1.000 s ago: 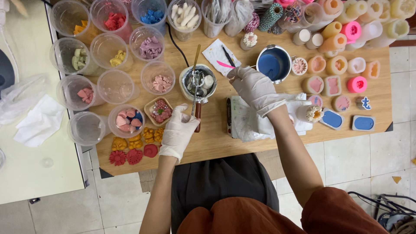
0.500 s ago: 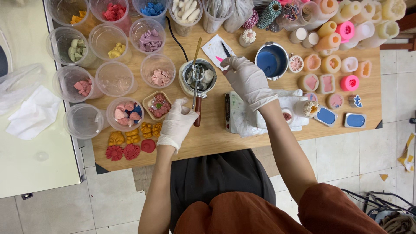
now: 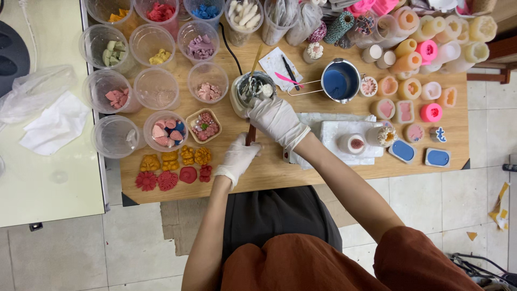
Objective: The person squeezes white material from a piping bag onto a tool, and then uses a small spatula to transfer the material into a small pot containing dark liquid.
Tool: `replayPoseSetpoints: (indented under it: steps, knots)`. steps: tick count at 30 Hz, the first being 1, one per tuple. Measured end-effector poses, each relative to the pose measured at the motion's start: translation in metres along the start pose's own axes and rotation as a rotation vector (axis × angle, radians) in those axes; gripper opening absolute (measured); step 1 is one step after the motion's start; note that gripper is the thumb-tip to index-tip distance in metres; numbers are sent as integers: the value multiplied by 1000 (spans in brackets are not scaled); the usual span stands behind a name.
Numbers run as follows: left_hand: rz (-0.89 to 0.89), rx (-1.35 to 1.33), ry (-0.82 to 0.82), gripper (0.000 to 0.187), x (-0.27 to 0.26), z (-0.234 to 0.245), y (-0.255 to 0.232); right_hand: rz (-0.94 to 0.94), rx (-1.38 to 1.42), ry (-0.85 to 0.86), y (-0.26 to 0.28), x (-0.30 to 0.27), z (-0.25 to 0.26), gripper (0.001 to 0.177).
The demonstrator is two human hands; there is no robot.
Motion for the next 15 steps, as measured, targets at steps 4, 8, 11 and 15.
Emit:
replayPoseSetpoints:
  steps: [4,8,11,15]
  knots:
    - [-65,-374,76,29,17,-20,9,-126,92,-66,-29,0,24,9]
    - [-53,-393,81,24,20,-19,14,-524,577,-207,-97,-1,11,10]
    - [-56,-387,61,25,19,-15,15,-899,1216,-89,-141,-1,-36,15]
    - [-53,-427,49,25,16,-11,8,-905,1286,-142,-151,2,-44,15]
Point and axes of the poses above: each hand's wrist, its own x-axis towards the middle knuckle, its own z-axis out of the back of the hand, y = z × x, the point moved 7 cm from there along x, towards the middle knuckle
